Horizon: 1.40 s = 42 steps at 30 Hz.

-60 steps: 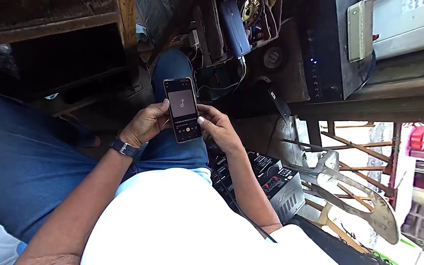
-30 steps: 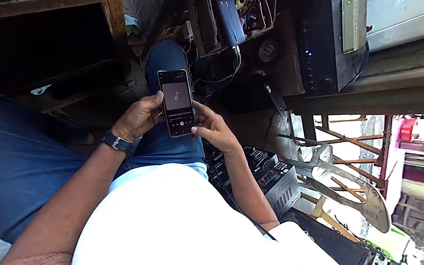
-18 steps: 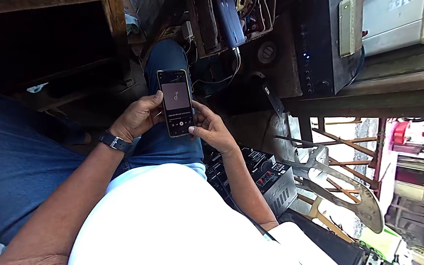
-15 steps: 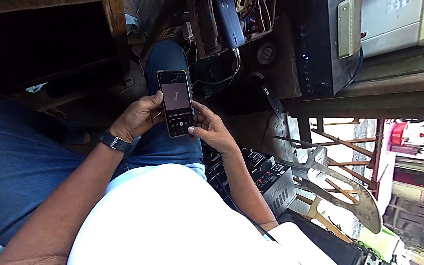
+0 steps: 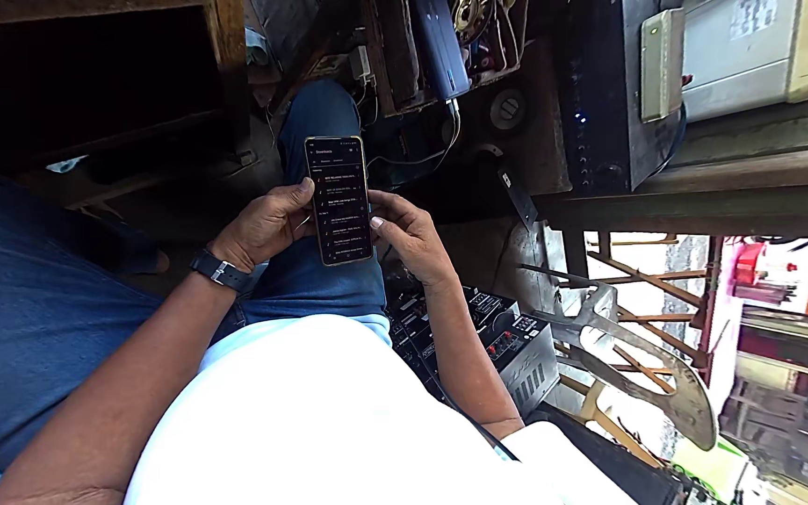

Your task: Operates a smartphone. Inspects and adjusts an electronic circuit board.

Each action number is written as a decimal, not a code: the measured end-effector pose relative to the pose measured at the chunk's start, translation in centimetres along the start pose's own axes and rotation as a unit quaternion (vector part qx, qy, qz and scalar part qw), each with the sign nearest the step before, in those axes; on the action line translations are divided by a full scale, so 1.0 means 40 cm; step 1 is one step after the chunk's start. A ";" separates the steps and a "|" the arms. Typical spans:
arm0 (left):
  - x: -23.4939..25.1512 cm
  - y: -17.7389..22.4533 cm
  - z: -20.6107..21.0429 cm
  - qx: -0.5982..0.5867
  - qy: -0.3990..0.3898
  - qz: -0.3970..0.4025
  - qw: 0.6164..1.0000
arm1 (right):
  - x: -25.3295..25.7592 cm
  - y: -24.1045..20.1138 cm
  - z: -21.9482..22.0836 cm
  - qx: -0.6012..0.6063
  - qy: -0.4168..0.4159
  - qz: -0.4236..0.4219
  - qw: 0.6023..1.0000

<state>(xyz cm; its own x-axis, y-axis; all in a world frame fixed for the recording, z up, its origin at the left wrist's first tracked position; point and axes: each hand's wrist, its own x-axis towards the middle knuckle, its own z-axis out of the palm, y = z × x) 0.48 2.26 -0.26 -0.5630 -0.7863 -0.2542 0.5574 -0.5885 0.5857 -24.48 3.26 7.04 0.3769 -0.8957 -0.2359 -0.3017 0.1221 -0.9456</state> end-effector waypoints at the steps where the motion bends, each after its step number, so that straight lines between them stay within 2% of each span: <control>1: 0.001 -0.001 -0.002 0.002 -0.001 0.001 1.000 | 0.004 0.001 0.002 -0.003 0.007 -0.001 1.000; 42: 0.003 0.007 -0.007 -0.004 -0.015 -0.018 1.000 | 0.051 0.004 0.019 -0.017 0.068 -0.008 0.998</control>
<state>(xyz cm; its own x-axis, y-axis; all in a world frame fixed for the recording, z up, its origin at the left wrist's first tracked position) 0.75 1.96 -0.32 -0.6010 -0.7589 -0.2509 0.5412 -0.6174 0.5710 -23.10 1.77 6.22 0.2605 -0.9474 -0.1861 -0.3267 0.0949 -0.9404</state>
